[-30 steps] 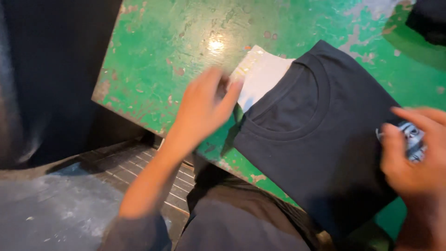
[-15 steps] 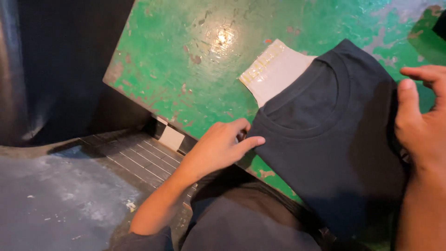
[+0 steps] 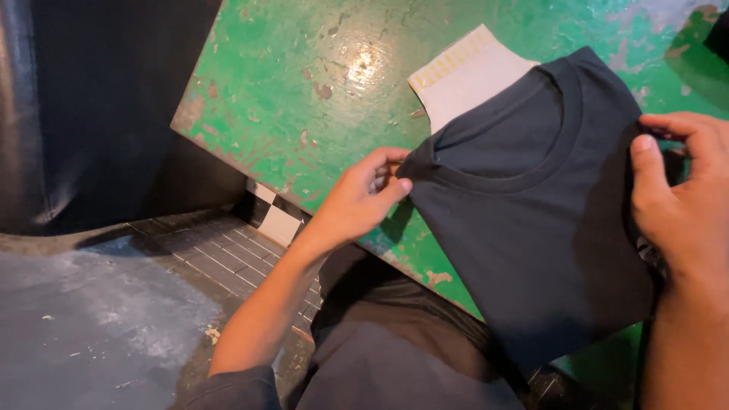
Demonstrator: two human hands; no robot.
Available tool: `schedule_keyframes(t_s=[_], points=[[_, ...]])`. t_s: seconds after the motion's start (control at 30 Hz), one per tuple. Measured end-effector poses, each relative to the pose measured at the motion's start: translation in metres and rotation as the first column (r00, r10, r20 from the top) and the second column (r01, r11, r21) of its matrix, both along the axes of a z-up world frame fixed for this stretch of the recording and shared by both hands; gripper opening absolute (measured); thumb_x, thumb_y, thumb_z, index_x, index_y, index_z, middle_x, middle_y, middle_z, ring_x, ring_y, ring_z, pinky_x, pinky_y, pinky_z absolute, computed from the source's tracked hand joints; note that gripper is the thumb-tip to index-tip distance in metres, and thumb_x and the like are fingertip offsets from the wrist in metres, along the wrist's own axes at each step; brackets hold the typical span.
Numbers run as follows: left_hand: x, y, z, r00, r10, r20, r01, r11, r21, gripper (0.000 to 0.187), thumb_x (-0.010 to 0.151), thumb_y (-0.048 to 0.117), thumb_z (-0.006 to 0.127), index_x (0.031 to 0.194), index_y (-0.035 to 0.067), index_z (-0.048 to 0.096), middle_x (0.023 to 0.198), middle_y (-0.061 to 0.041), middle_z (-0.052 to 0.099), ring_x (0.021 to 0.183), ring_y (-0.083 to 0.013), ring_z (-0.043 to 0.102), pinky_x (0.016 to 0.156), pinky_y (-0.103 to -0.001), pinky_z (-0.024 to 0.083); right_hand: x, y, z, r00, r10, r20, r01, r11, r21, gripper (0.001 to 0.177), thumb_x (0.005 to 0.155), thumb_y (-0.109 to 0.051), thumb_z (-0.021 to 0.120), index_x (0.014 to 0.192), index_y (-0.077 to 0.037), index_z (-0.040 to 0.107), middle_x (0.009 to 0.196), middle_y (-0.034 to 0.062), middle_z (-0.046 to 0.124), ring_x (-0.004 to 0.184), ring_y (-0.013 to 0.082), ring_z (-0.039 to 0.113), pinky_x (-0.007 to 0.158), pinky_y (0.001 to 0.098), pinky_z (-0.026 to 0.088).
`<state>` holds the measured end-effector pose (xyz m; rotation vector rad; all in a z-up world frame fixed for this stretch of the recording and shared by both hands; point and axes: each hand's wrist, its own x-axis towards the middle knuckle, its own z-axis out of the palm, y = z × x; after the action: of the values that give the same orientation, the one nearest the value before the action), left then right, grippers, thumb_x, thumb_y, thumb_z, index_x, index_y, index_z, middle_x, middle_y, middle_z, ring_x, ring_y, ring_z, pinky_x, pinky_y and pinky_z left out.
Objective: Folding black t-shirts using a cardboard template on a workbench
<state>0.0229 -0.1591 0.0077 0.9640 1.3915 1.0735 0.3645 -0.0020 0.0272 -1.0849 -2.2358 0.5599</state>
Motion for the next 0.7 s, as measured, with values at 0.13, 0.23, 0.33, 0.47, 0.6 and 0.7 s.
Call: schedule_keyframes(t_s=[0.13,0.23,0.33,0.47,0.6,0.7], points=[[0.004,0.011,0.029,0.998,0.010,-0.055,-0.017,0.991,-0.134,0.048,0.095,0.026,0.067,0.139,0.011,0.053,0.080,0.004,0.045,0.072,-0.0072,0.046,0.066,-0.023,0.040,-0.006,-0.007,0.011,0.991,-0.099,0.085,0.106,0.991,-0.076,0.026,0.121,0.005,0.065,0.145,0.014,0.063,0.135,0.0304,0.058,0.107,0.0392,0.060,0.091,0.0465,0.047],[0.008,0.020,0.014,0.997,0.063,-0.040,-0.066,0.994,-0.091,0.045,0.096,0.013,0.063,0.140,0.013,0.052,0.092,-0.003,0.068,0.078,-0.0083,0.061,0.069,-0.024,0.046,-0.006,-0.013,0.016,0.977,-0.163,0.134,0.180,0.975,-0.128,0.032,0.119,-0.001,0.067,0.148,0.010,0.062,0.130,0.0270,0.064,0.100,0.0361,0.061,0.087,0.0468,0.048],[0.011,0.039,-0.016,0.980,0.141,0.138,-0.147,0.989,0.032,0.045,0.094,0.000,0.062,0.137,0.012,0.055,0.112,-0.011,0.071,0.098,-0.0155,0.070,0.089,-0.026,0.055,0.008,-0.028,0.014,0.963,-0.202,0.177,0.221,0.971,-0.096,0.038,0.115,0.000,0.070,0.151,0.011,0.061,0.129,0.0292,0.060,0.098,0.0379,0.059,0.091,0.0479,0.047],[0.007,0.084,-0.032,0.980,0.199,0.003,-0.197,0.965,0.176,0.041,0.090,-0.004,0.062,0.129,0.008,0.062,0.130,-0.010,0.069,0.115,-0.0146,0.067,0.100,-0.026,0.055,0.004,-0.066,0.019,0.939,-0.316,0.140,0.345,0.869,-0.355,0.048,0.109,-0.005,0.066,0.153,0.002,0.048,0.118,0.0163,0.051,0.074,0.0200,0.046,0.075,0.0363,0.042],[-0.005,0.131,-0.027,0.940,0.215,-0.265,-0.137,0.949,0.282,0.037,0.090,0.003,0.063,0.125,0.016,0.065,0.134,-0.010,0.063,0.124,-0.0195,0.063,0.098,-0.028,0.057,-0.017,-0.106,0.012,0.890,-0.457,-0.008,0.335,0.664,-0.669,0.069,0.093,-0.006,0.068,0.151,-0.012,0.031,0.112,0.0133,0.041,0.057,0.0115,0.041,0.051,0.0263,0.039],[-0.007,0.151,-0.001,0.879,0.133,-0.457,0.016,0.951,0.308,0.034,0.094,0.007,0.058,0.126,0.017,0.062,0.132,-0.010,0.056,0.129,-0.0246,0.057,0.098,-0.032,0.054,-0.043,-0.128,0.012,0.851,-0.509,-0.133,0.232,0.590,-0.773,0.072,0.088,0.000,0.068,0.146,-0.015,0.027,0.101,0.0118,0.038,0.048,0.0098,0.044,0.046,0.0272,0.049]])
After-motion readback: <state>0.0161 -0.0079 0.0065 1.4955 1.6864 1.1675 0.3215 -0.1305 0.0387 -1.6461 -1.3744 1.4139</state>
